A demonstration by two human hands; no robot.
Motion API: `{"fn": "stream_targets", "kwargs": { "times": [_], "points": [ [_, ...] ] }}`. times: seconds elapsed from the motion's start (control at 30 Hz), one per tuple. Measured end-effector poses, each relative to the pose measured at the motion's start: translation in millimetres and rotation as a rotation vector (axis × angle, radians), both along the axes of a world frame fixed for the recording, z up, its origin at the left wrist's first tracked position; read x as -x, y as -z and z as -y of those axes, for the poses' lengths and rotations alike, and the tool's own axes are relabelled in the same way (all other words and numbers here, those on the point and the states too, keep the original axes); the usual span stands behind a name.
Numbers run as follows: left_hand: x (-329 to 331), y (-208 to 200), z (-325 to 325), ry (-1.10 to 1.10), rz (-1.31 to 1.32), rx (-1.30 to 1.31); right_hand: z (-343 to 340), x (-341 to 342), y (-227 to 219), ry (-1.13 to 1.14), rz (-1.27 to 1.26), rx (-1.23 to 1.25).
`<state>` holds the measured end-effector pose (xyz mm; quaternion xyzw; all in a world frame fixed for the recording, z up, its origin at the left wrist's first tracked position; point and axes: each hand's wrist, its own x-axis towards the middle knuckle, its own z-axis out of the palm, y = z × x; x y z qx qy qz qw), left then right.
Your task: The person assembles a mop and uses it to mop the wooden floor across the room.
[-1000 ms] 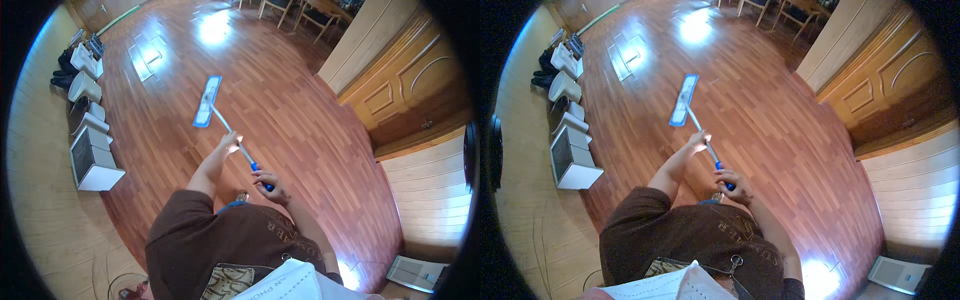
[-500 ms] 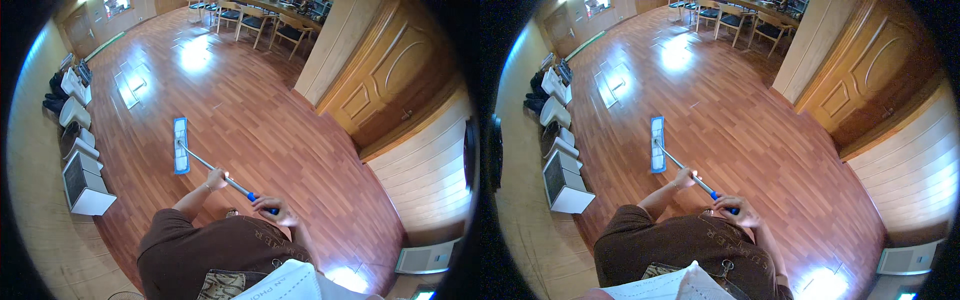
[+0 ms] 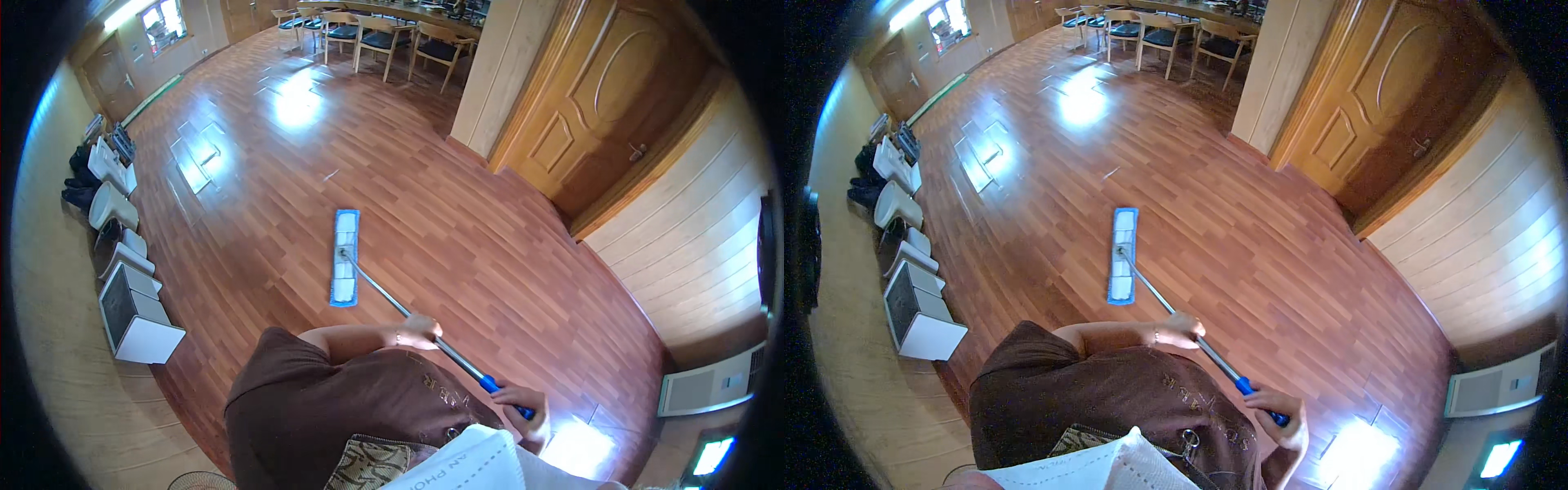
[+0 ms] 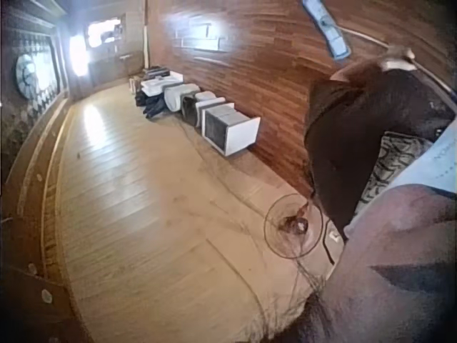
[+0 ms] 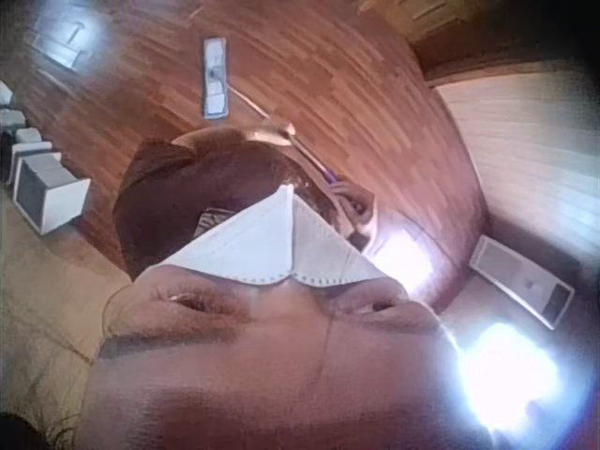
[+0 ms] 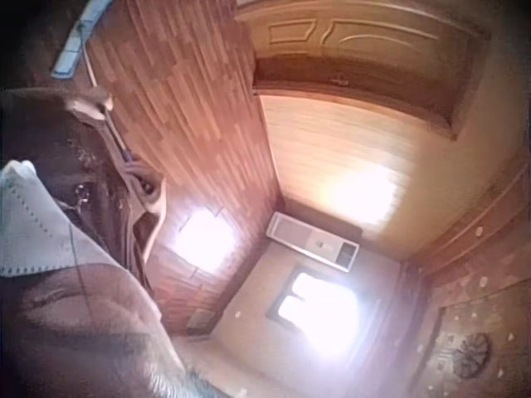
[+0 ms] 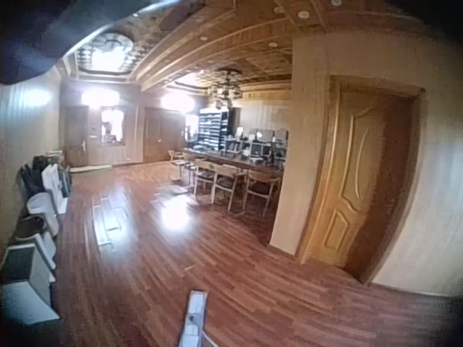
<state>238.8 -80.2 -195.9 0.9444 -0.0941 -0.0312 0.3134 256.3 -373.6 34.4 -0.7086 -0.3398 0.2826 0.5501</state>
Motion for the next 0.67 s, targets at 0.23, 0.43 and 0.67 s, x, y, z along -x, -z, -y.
{"fn": "stream_targets", "kwargs": {
  "times": [0.23, 0.43, 0.67],
  "points": [
    [-18.7, -8.7, 105.6, 0.441, 0.101, 0.066, 101.7, 47.9, -28.6, 0.175, 0.234, -0.012],
    [-14.0, -31.0, 190.2, 0.631, 0.103, 0.031, 178.1, 90.6, -50.5, 0.272, 0.633, 0.112],
    [3.4, -56.0, 232.0, 0.706, 0.043, 0.037, 277.7, 103.5, -39.6, 0.125, 0.900, 0.280]
  ]
}}
